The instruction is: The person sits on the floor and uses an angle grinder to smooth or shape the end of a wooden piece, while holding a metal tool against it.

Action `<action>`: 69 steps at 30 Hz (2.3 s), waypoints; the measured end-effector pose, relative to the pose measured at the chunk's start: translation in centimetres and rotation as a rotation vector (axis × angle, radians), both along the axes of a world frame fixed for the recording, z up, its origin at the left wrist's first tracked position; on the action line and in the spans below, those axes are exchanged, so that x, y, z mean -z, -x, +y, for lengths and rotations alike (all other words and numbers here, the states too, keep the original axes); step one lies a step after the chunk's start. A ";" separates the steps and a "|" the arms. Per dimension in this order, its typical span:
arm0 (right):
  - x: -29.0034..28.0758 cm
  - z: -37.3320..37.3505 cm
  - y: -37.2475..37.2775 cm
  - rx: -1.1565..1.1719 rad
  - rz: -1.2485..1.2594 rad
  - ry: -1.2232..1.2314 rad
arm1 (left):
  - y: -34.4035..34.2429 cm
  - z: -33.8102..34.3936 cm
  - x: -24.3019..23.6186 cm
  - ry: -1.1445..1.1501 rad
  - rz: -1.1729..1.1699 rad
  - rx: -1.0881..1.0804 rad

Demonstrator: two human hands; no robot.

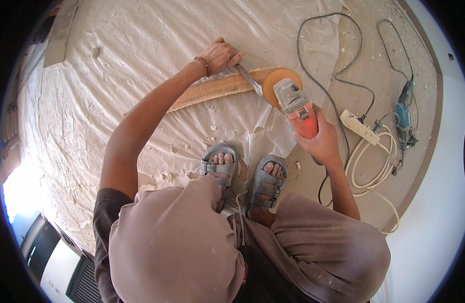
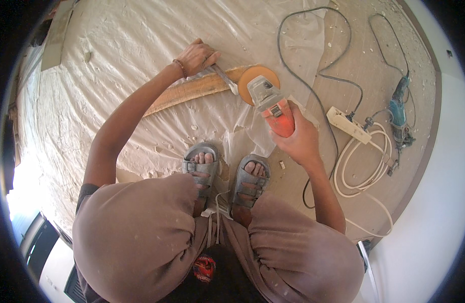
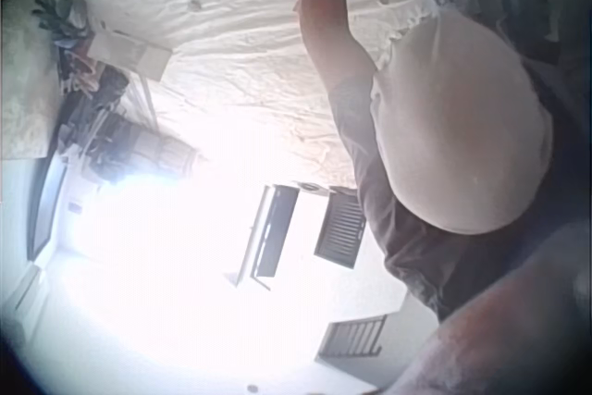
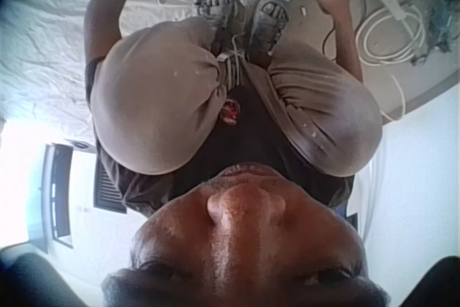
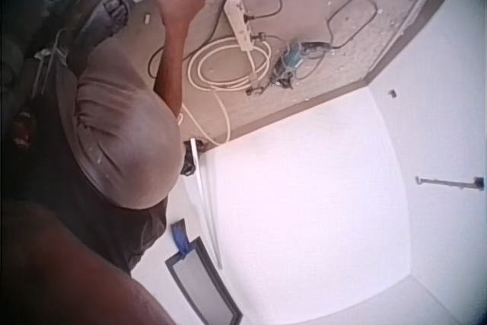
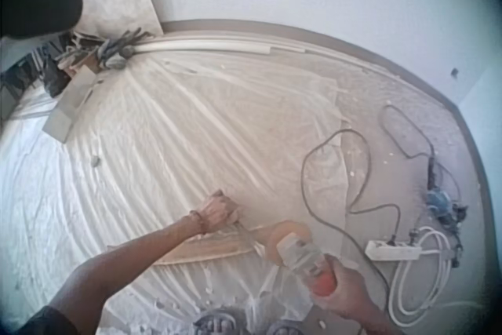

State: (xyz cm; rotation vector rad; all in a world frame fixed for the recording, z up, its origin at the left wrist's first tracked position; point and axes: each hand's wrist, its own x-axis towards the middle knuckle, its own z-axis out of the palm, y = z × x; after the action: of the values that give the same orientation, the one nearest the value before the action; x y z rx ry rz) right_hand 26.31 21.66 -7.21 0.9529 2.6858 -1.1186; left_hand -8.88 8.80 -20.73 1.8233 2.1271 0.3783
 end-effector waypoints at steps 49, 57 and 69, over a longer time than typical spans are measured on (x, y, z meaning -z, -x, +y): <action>-0.2 0.4 0.5 -0.059 -0.051 -0.005 | 1.5 -0.2 3.5 -0.102 0.193 0.134; -0.2 0.3 0.4 -0.049 -0.043 -0.047 | 0.6 0.4 1.6 -0.009 0.046 0.087; -0.9 -0.2 1.2 -0.073 -0.054 -0.061 | 2.6 -1.7 5.9 -0.417 0.228 0.216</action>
State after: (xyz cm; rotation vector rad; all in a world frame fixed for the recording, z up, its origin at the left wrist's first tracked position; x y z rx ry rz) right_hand 25.08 21.49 -6.34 0.8724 2.7021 -0.9889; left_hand -11.50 7.07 -26.67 2.4076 2.0780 0.6250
